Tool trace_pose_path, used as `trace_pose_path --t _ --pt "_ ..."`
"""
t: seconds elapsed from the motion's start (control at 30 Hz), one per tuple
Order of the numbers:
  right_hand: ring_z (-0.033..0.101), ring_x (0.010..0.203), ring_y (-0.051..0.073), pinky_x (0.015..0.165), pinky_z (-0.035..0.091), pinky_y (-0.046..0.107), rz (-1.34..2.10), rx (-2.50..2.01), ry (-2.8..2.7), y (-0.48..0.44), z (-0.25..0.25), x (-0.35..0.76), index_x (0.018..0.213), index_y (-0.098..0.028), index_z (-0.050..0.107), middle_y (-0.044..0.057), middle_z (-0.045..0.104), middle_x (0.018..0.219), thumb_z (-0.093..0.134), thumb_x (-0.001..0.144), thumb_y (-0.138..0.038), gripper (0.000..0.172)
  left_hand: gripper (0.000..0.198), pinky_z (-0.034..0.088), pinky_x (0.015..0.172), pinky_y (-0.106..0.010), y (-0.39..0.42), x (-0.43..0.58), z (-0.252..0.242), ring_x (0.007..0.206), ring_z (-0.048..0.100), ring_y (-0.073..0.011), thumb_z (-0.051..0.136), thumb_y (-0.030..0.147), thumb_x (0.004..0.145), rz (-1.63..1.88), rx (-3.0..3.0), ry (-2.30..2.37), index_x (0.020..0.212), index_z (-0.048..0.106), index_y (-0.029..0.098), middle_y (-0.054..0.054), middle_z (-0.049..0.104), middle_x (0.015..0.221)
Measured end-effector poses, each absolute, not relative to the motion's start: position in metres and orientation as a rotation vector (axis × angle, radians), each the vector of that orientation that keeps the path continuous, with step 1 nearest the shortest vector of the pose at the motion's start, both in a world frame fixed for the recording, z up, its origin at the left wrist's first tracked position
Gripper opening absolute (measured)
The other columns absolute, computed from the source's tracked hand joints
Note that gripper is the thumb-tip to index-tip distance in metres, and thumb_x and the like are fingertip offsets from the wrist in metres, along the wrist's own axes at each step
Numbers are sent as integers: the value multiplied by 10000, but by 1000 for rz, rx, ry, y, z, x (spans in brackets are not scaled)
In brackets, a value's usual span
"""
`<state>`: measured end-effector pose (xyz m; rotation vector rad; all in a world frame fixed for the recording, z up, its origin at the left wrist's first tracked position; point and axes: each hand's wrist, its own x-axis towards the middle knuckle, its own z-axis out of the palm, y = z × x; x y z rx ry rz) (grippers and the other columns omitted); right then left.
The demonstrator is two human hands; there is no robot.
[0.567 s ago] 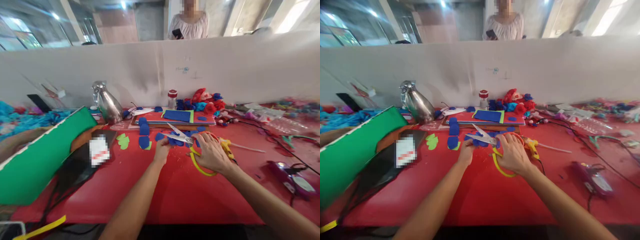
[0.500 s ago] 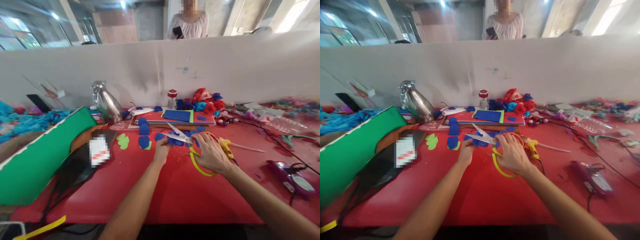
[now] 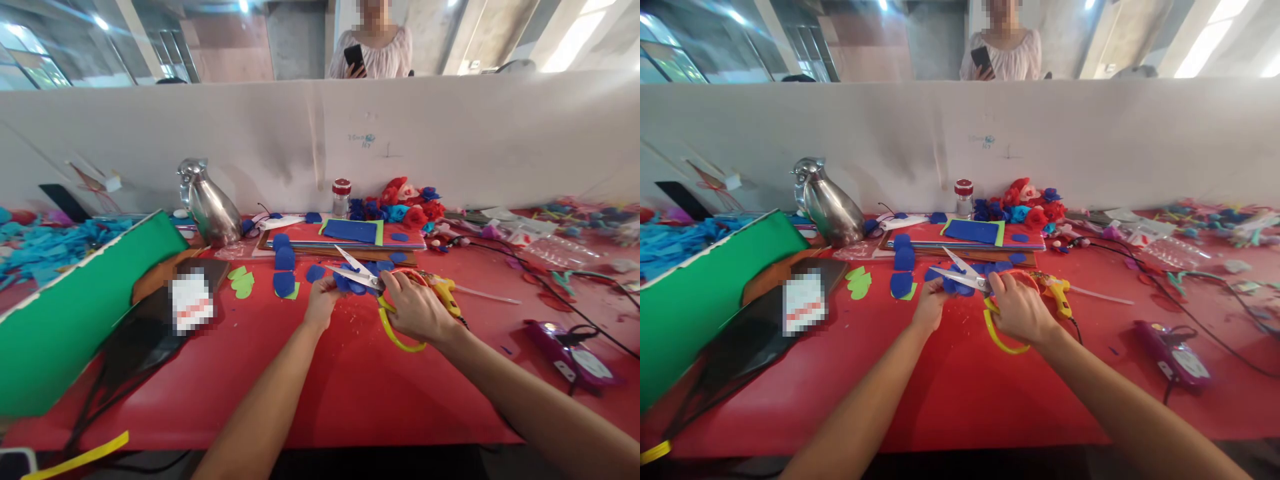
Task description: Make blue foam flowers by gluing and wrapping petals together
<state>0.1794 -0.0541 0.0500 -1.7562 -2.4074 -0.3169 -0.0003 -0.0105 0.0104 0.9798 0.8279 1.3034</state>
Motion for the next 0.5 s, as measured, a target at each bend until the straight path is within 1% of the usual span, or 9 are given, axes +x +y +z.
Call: trace_pose_path --t 0.17,0.23,0.3,0.4,0.5 --pt "619 629 209 470 236 279 -149 -1783 -2461 -61 59 178 1037 -146 521 103 671 820 417 815 -225 258 240 388 610 -273 -8 -2 8 522 432 -100 778 290 484 1335 967 836 432 576 172 38 502 446" --pt "622 616 210 473 239 274 -102 -1755 -2414 -63 62 178 1035 -156 524 94 677 804 412 822 -229 252 227 397 635 -287 -6 -3 6 541 450 -109 791 289 484 1358 944 837 457 597 174 34 520 464" --pt "620 597 203 483 259 262 -61 -1769 -2283 -64 64 180 1029 -172 532 73 672 741 405 838 -241 240 207 415 694 -308 -4 -4 5 596 486 -126 801 297 499 1396 932 820 509 634 176 25 559 512" --pt "609 563 200 501 299 251 12 -1867 -2051 -60 66 186 1022 -184 554 43 635 615 383 884 -326 262 208 427 790 -339 -3 -5 5 689 528 -147 804 339 534 1460 941 770 565 670 182 15 604 588" --pt "630 601 225 508 324 255 61 -2031 -1935 -49 68 204 1040 -216 587 53 656 641 412 876 -454 338 223 444 803 -351 -5 -4 8 728 545 -156 778 383 593 1496 982 711 569 670 190 7 633 650"
